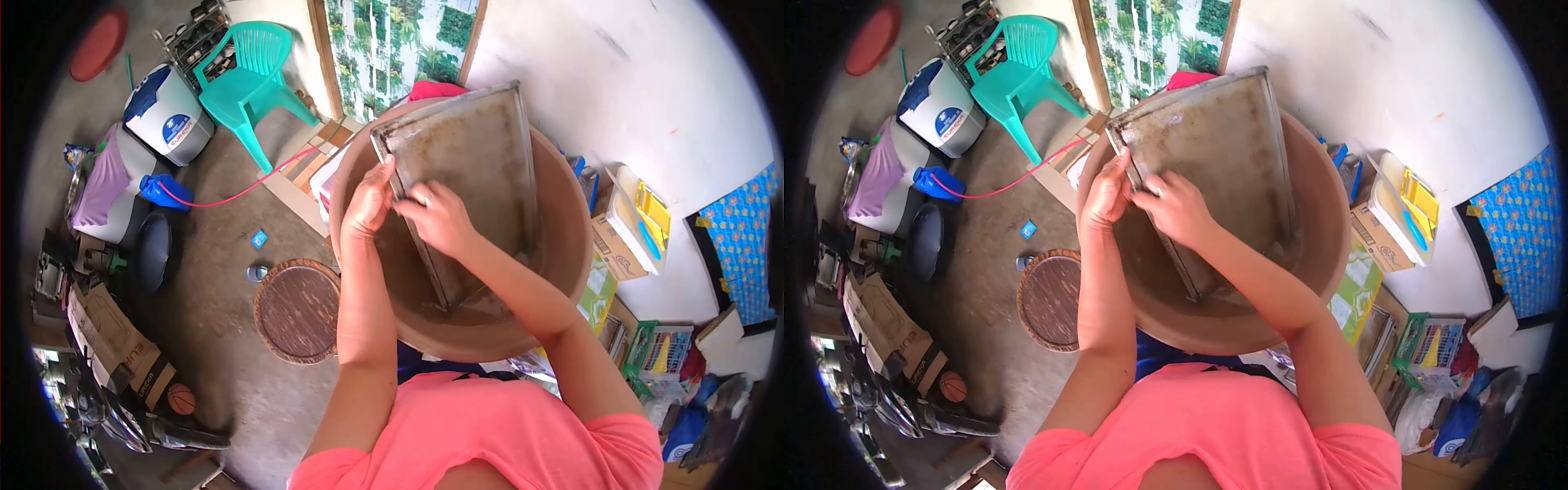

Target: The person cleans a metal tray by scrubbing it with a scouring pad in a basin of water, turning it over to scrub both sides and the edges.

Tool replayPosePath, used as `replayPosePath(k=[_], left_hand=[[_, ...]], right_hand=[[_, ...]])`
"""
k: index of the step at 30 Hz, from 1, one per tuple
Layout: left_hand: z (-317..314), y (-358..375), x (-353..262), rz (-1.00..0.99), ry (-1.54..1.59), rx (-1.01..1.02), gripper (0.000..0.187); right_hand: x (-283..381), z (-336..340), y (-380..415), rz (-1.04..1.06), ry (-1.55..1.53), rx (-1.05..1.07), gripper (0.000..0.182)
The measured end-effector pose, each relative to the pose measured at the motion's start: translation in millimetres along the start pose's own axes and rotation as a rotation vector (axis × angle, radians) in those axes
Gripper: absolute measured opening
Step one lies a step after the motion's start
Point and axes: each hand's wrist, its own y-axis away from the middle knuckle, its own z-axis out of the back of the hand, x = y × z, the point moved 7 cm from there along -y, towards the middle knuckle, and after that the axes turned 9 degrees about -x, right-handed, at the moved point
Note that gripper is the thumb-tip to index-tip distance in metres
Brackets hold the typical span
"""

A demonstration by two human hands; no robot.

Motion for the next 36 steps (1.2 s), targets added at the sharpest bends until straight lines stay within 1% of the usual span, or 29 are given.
replayPosePath(k=[2, 3, 5, 6, 7, 8, 9, 11, 12, 13, 14, 15, 16, 17, 18, 20, 22, 23, 24, 25, 26, 28, 29, 32, 33, 36], left_hand=[[-19.0, 18.9, -20.0, 0.018, 0.027, -0.139, 0.038], [-14.5, 14.5, -15.3, 0.021, 0.021, -0.122, 0.039], [0.0, 4.8, -3.7, 0.018, -0.027, -0.060, 0.039], [4.1, 1.2, -1.7, 0.007, -0.064, -0.016, 0.040], [3.8, 1.3, -4.7, -0.022, -0.123, -0.051, 0.040], [4.1, -2.0, -3.1, -0.030, -0.111, -0.036, 0.040], [5.0, -7.3, -0.7, -0.031, -0.105, -0.021, 0.040], [2.8, -4.9, 1.1, -0.028, -0.096, -0.002, 0.040], [7.7, -6.1, 7.1, -0.016, -0.086, 0.014, 0.039], [7.5, -4.2, 5.2, -0.008, -0.078, 0.030, 0.039], [8.7, -1.6, 3.7, -0.010, -0.083, -0.007, 0.039], [0.6, 8.3, -6.9, -0.011, -0.087, -0.044, 0.039], [7.3, 2.7, -2.3, -0.018, -0.102, -0.049, 0.038], [3.7, 3.2, -3.7, -0.012, -0.065, -0.023, 0.037], [-0.3, 3.8, -4.2, -0.004, -0.028, 0.004, 0.036], [0.5, 1.5, -2.0, -0.010, -0.042, 0.016, 0.035], [4.8, -1.3, 1.1, -0.035, -0.088, 0.023, 0.033], [8.8, -4.6, 0.1, -0.061, -0.123, 0.024, 0.032], [9.5, -3.3, -6.1, -0.089, -0.160, 0.027, 0.032], [10.8, 0.2, -7.9, -0.019, -0.193, 0.070, 0.037], [10.1, 3.0, -11.1, -0.026, -0.167, 0.039, 0.041], [0.1, 16.1, -20.8, -0.045, -0.099, -0.032, 0.048], [-2.2, 10.9, -18.2, -0.060, -0.068, -0.013, 0.061], [-17.6, 24.7, -34.6, -0.064, 0.027, -0.005, 0.058], [-11.4, 10.6, -19.6, -0.036, 0.120, 0.033, 0.061], [-14.3, 8.5, -16.2, -0.036, 0.224, 0.145, 0.061]], right_hand=[[-0.8, -3.6, -9.2, 0.000, 0.006, -0.010, 0.017], [7.5, 1.0, 6.5, 0.018, -0.032, 0.003, 0.017], [13.2, -11.8, 75.9, 0.121, -0.015, 0.265, 0.016], [16.9, -10.8, 90.5, 0.142, -0.042, 0.310, 0.016], [19.9, -8.6, 101.2, 0.162, -0.068, 0.360, 0.016], [21.3, -8.9, 112.3, 0.174, -0.094, 0.413, 0.016], [18.0, -8.5, 89.0, 0.207, -0.030, 0.279, 0.013], [3.0, 2.1, 18.1, 0.068, 0.046, 0.078, 0.011], [-9.1, 2.6, -7.7, 0.022, 0.014, -0.020, 0.011], [-8.0, 0.8, -2.8, 0.017, -0.012, -0.033, 0.011], [-7.6, -4.5, 1.1, 0.018, -0.034, -0.054, 0.012], [0.8, -9.9, 18.9, 0.055, -0.043, 0.055, 0.011], [12.2, -10.7, 49.1, 0.097, -0.051, 0.169, 0.011], [23.0, -11.3, 78.4, 0.170, -0.097, 0.184, 0.009], [40.6, -10.1, 87.7, 0.259, -0.137, 0.303, 0.007], [41.9, -15.4, 81.2, 0.267, -0.127, 0.312, 0.007], [26.9, -9.7, 20.2, 0.154, -0.075, -0.004, 0.009], [22.6, -5.2, -12.6, 0.109, -0.065, -0.002, 0.012], [19.1, -15.3, -22.5, 0.176, -0.071, -0.012, 0.012], [19.4, -17.4, -16.8, 0.172, -0.076, 0.002, 0.014], [19.4, -18.2, -9.4, 0.178, -0.078, 0.018, 0.016], [21.9, -9.3, 15.0, 0.085, -0.199, 0.002, 0.021], [24.7, -5.0, 30.4, 0.041, -0.223, 0.007, 0.025], [25.2, 10.6, 45.8, 0.033, -0.198, 0.020, 0.024], [18.5, 10.9, 44.8, 0.010, -0.177, 0.034, 0.023], [9.2, 4.3, 6.5, -0.022, -0.204, -0.041, 0.023]])
